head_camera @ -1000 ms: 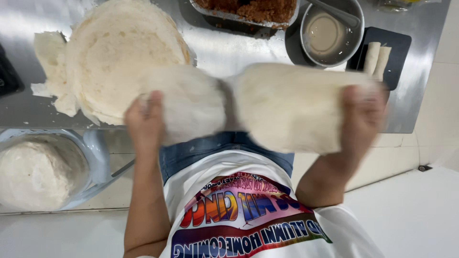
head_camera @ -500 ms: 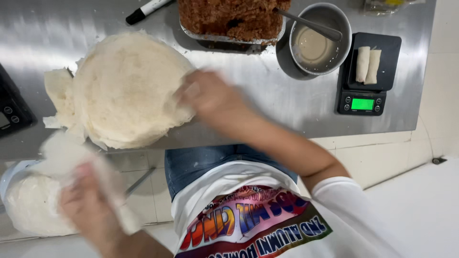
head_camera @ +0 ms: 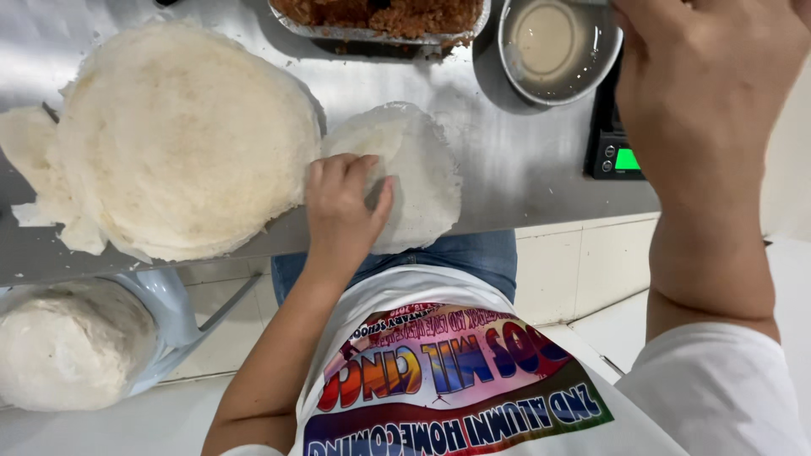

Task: The person peels thin wrappers from a stack, places a portion of meat filling on each wrapper using a spoon, and rolls them into cylinders. They weigh the rolls on a digital scale and place them into a plastic bag.

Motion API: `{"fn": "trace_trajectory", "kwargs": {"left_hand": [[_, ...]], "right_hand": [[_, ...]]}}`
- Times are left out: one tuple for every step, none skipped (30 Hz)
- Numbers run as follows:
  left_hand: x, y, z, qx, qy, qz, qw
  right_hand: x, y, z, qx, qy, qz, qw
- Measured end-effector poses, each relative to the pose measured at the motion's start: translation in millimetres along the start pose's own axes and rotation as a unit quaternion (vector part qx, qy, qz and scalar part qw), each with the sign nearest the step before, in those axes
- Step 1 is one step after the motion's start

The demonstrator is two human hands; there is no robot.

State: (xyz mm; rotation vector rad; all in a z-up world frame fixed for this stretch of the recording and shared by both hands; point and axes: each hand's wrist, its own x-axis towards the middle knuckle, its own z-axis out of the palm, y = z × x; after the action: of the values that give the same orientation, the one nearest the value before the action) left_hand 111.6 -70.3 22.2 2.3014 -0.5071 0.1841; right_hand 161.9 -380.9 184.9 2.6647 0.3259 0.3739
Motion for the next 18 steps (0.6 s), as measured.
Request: {"fn": "trace_trajectory", "kwargs": {"left_hand": [[-0.9, -2.7, 11.6, 0.056, -0.008, 0.01, 0.998], [-0.5, -5.9, 23.8, 0.113, -0.014, 0.022, 0.993], [4.2, -0.1, 27.8, 0.117, -0.011, 0.02, 0.993], [10.4, 5.1, 32.5, 0.103, -0.04, 0.016, 0.994], [16.5, 10.1, 37.9, 0.09, -0.069, 0.012, 0.993], [21.8, 11.6, 38.6, 0.092, -0.072, 0.009, 0.993], [26.9, 12.9, 39.9, 0.067, -0.073, 0.022, 0.995], [32.5, 14.1, 41.7, 0.041, -0.074, 0.037, 0.996], [30.8, 15.2, 40.5, 0.04, -0.077, 0.036, 0.996], [33.4, 15.4, 39.9, 0.023, -0.102, 0.046, 0.993], [36.2, 15.8, 38.9, 0.005, -0.126, 0.057, 0.99], [40.8, 15.9, 33.5, 0.005, -0.127, 0.058, 0.99], [45.2, 15.8, 28.2, -0.039, -0.109, 0.029, 0.993], [50.8, 15.7, 23.8, -0.084, -0.09, 0.0, 0.992], [60.7, 9.9, 22.7, -0.085, -0.089, 0.002, 0.992], [67.8, 5.0, 21.6, -0.163, -0.022, -0.082, 0.983], [74.3, 0.0, 20.7, -0.239, 0.045, -0.166, 0.956], [76.9, -2.7, 22.1, -0.239, 0.044, -0.168, 0.955]], "right_hand": [[-2.3, -6.7, -9.9, 0.093, 0.015, -0.003, 0.996], [-4.8, -12.6, -19.9, 0.183, 0.032, -0.007, 0.983], [-0.4, -26.4, -3.0, 0.185, 0.036, -0.009, 0.982], [3.7, -39.8, 13.7, 0.161, 0.118, -0.017, 0.98], [7.7, -53.1, 31.0, 0.137, 0.2, -0.023, 0.97], [13.5, -57.7, 36.4, 0.141, 0.198, -0.023, 0.97], [18.9, -62.5, 42.2, 0.16, 0.228, -0.036, 0.96], [24.0, -66.9, 47.6, 0.178, 0.257, -0.047, 0.949], [22.0, -69.2, 52.4, 0.179, 0.254, -0.046, 0.949], [23.4, -69.6, 57.5, 0.178, 0.253, -0.052, 0.949], [25.1, -69.8, 62.3, 0.177, 0.252, -0.059, 0.95], [23.0, -69.5, 65.9, 0.177, 0.252, -0.058, 0.95], [20.8, -69.4, 69.5, 0.204, 0.236, -0.055, 0.949], [19.3, -68.3, 73.4, 0.23, 0.22, -0.053, 0.947], [20.7, -67.6, 75.8, 0.228, 0.22, -0.052, 0.947], [19.2, -67.8, 77.5, 0.236, 0.213, -0.051, 0.947], [17.3, -68.3, 79.2, 0.244, 0.205, -0.05, 0.947], [16.7, -68.6, 81.7, 0.245, 0.203, -0.05, 0.947]]}}
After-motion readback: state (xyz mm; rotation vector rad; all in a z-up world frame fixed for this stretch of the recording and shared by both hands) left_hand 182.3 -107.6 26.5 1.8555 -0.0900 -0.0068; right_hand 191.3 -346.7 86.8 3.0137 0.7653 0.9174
